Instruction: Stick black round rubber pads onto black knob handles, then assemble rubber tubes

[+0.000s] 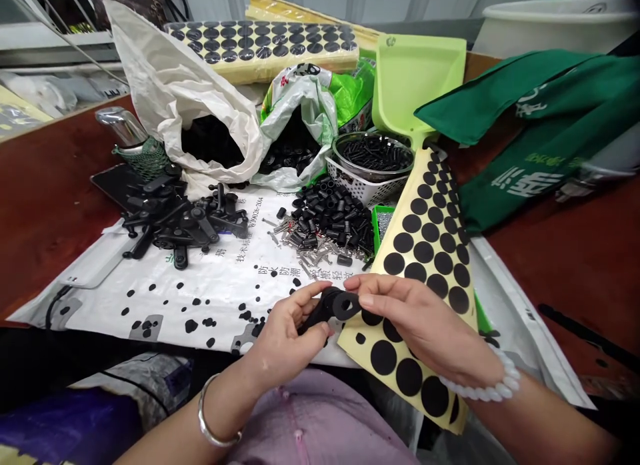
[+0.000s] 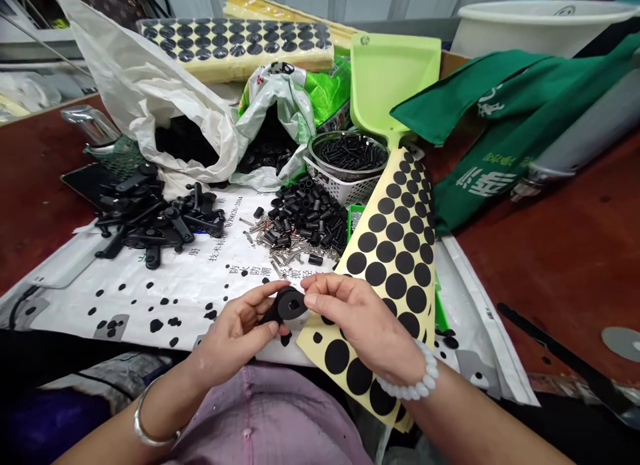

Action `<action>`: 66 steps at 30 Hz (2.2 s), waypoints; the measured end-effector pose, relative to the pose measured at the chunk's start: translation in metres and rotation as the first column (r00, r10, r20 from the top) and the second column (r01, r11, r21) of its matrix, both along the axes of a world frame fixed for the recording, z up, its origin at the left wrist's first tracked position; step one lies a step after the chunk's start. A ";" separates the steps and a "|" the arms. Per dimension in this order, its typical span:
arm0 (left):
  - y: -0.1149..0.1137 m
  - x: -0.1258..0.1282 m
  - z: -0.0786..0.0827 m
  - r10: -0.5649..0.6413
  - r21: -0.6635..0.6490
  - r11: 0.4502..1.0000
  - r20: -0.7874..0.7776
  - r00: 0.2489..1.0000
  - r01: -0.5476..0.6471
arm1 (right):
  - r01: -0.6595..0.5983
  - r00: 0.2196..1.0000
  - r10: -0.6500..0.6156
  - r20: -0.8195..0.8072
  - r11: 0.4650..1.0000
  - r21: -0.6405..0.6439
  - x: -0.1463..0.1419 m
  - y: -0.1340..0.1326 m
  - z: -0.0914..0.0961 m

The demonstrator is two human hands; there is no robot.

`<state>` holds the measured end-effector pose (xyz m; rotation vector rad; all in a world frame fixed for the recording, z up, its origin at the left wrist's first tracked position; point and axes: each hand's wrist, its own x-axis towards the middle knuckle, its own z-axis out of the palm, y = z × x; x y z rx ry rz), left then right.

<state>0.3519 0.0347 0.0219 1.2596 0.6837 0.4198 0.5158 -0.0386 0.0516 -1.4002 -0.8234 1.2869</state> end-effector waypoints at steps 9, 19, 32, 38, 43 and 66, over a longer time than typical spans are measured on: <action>0.000 -0.004 0.003 -0.021 0.018 1.000 0.032 0.999 0.020 | -0.023 1.000 0.023 0.016 1.000 0.009 -0.003 0.004 -0.004; 0.001 -0.005 -0.005 -0.028 0.034 0.999 0.080 0.996 0.025 | -0.005 0.997 0.005 0.074 1.000 0.002 -0.006 0.006 -0.011; 0.000 -0.001 -0.012 0.035 0.103 0.994 0.044 0.998 -0.039 | 0.039 0.985 -0.037 0.167 0.999 -0.010 -0.008 0.008 -0.017; 0.000 -0.002 -0.016 0.049 0.109 0.993 0.021 0.999 -0.051 | 0.051 0.983 -0.047 0.177 0.998 -0.022 -0.012 0.009 -0.017; 0.000 -0.002 -0.019 0.061 0.122 0.991 -0.005 0.998 -0.060 | 0.062 0.977 -0.059 0.207 0.998 -0.007 -0.013 0.012 -0.018; 0.001 -0.003 -0.023 0.149 0.052 0.988 -0.030 0.988 -0.147 | 0.050 0.773 -0.211 0.598 0.960 0.274 -0.024 0.015 -0.038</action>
